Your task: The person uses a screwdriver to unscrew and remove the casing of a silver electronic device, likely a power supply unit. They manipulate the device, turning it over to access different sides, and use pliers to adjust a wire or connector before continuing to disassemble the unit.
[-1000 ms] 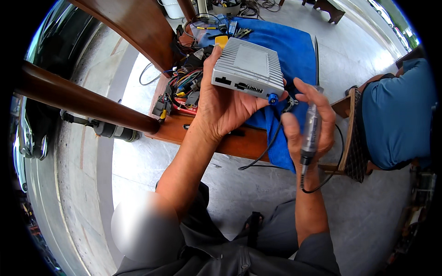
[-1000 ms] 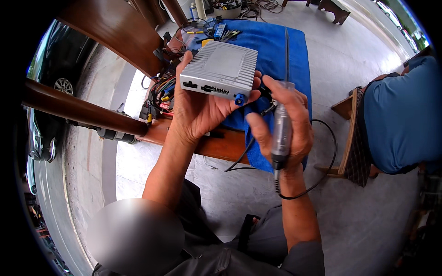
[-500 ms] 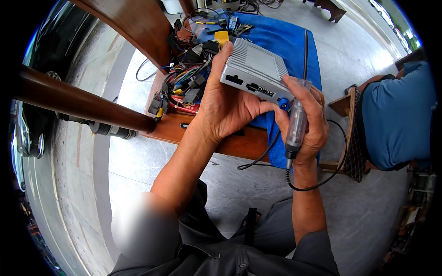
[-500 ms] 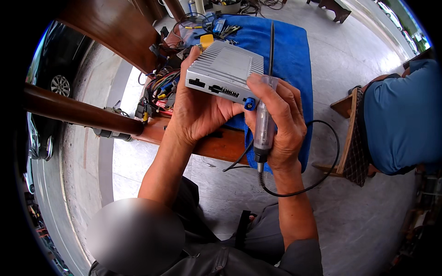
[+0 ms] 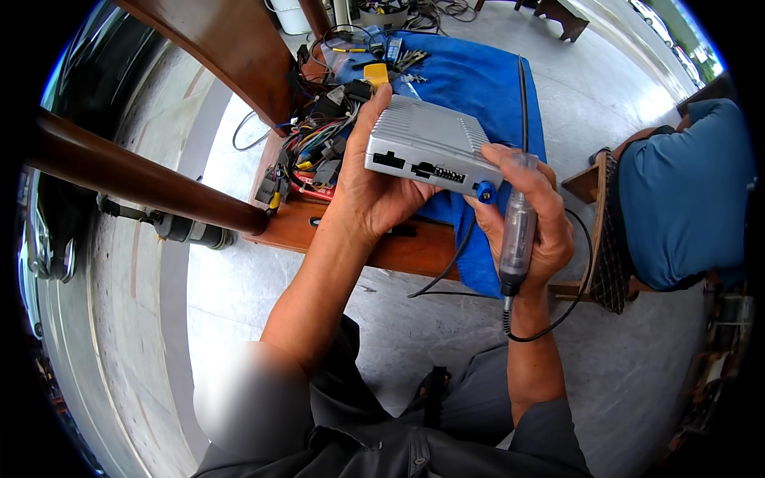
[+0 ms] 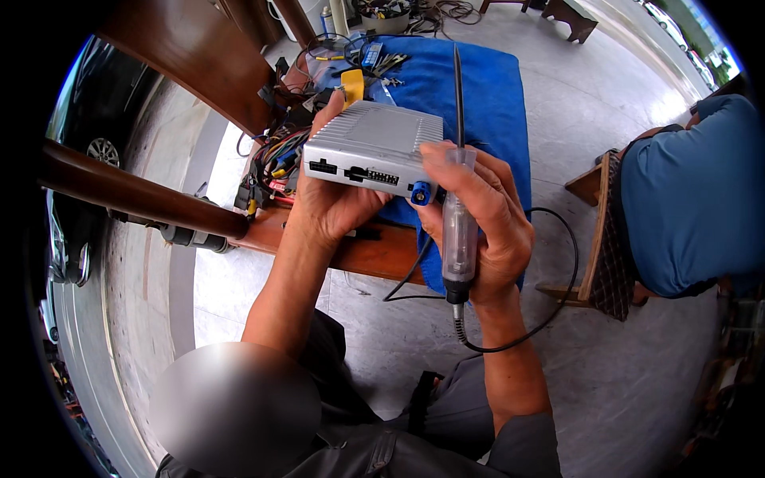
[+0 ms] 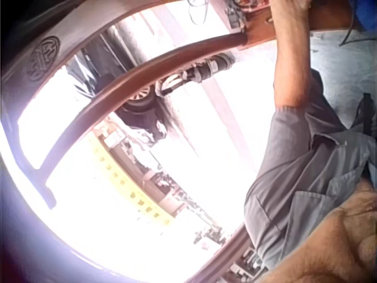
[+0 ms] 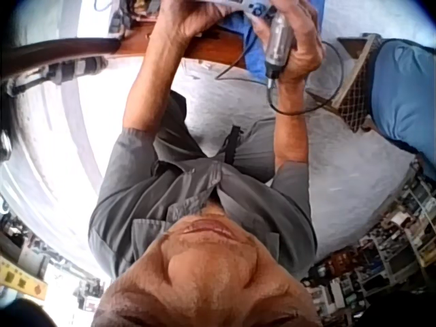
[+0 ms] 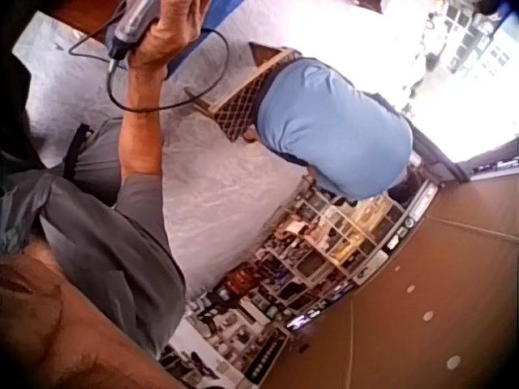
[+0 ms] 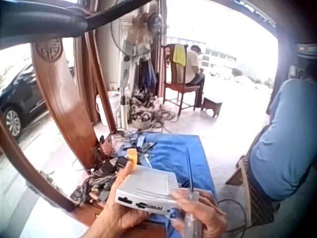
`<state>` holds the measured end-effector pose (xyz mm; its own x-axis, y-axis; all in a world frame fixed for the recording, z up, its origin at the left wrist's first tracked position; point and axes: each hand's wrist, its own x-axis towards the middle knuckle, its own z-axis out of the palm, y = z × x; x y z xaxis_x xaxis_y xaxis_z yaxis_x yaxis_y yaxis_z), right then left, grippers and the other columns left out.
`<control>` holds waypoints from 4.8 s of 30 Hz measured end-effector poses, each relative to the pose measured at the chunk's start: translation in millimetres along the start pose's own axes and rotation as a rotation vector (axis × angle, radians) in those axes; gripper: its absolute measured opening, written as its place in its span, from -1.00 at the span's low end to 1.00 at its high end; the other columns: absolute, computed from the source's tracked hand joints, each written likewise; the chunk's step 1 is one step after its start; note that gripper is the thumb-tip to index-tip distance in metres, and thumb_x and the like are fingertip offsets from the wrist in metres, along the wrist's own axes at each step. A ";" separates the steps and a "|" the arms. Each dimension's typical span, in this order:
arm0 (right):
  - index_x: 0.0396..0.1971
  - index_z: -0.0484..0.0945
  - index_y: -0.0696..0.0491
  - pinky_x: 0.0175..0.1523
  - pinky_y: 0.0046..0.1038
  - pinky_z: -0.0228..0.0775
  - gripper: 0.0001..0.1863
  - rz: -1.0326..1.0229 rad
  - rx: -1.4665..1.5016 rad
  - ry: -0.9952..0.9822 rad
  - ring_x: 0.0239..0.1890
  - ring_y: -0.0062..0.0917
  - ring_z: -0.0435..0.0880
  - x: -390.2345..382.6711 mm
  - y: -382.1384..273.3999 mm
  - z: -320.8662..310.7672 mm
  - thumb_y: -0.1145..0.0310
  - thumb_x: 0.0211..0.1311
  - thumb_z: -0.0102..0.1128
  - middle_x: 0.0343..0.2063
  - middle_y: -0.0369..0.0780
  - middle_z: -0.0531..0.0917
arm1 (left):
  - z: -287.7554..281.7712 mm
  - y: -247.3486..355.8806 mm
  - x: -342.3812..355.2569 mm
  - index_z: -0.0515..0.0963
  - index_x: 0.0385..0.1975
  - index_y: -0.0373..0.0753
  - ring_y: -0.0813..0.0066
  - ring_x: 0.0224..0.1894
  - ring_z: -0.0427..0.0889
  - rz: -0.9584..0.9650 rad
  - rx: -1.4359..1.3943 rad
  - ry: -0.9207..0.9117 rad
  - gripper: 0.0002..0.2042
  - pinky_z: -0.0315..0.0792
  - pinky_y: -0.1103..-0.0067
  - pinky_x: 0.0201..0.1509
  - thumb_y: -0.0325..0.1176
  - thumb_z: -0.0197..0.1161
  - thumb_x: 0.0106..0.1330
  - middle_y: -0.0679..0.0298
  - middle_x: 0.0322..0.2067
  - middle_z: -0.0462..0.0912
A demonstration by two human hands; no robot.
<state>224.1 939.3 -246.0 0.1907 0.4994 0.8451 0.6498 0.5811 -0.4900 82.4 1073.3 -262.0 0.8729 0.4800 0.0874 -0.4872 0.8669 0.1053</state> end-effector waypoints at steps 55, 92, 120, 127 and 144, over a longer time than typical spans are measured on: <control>0.07 0.60 0.01 0.14 -0.36 0.64 -0.44 0.051 -0.034 -0.058 0.07 -0.36 0.73 32.6 0.1 -32.3 0.60 0.00 0.53 -0.01 -0.20 0.76 | 12.6 -17.9 1.0 0.56 0.01 -0.24 0.17 0.39 0.44 0.745 1.487 -0.003 -0.52 0.31 0.32 0.43 -0.40 0.59 0.08 0.07 0.16 0.63; -0.23 0.47 0.25 -0.43 -0.65 0.43 -0.80 0.164 0.202 0.156 -0.59 -0.64 0.54 41.6 -44.7 -70.8 0.50 0.17 0.17 -0.54 -0.14 0.59 | 5.8 -18.6 2.5 0.58 0.00 -0.22 0.16 0.41 0.42 0.749 1.563 -0.003 -0.53 0.26 0.29 0.49 -0.47 0.58 0.05 0.15 0.10 0.66; -0.33 0.49 0.20 -0.37 -0.61 0.46 -0.85 0.200 0.167 0.118 -0.56 -0.69 0.54 37.8 -34.2 -60.5 0.51 0.16 0.28 -0.53 -0.17 0.64 | 5.6 -18.5 2.5 0.58 0.00 -0.20 0.09 0.40 0.43 0.794 1.623 -0.016 -0.52 0.32 0.29 0.44 -0.44 0.58 0.04 0.14 0.11 0.64; -0.31 0.49 0.20 -0.38 -0.59 0.48 -0.84 0.189 0.173 0.116 -0.56 -0.68 0.56 38.0 -31.0 -59.2 0.51 0.18 0.28 -0.53 -0.17 0.64 | 6.2 -19.1 2.5 0.61 0.01 -0.23 0.16 0.39 0.45 0.797 1.607 -0.003 -0.51 0.31 0.27 0.49 -0.39 0.59 0.01 0.11 0.13 0.64; -0.33 0.56 0.23 -0.40 -0.59 0.46 -0.86 0.165 0.199 0.129 -0.58 -0.65 0.57 38.0 -27.7 -57.4 0.52 0.12 0.28 -0.53 -0.17 0.65 | 7.5 -17.0 2.3 0.57 0.01 -0.22 0.13 0.40 0.43 0.771 1.600 -0.016 -0.51 0.32 0.29 0.45 -0.47 0.58 0.04 0.13 0.11 0.64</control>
<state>255.6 905.4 -188.0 0.3822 0.5192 0.7644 0.4471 0.6201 -0.6447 92.5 1058.7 -256.2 0.4602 0.6664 0.5866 -0.3025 -0.5035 0.8093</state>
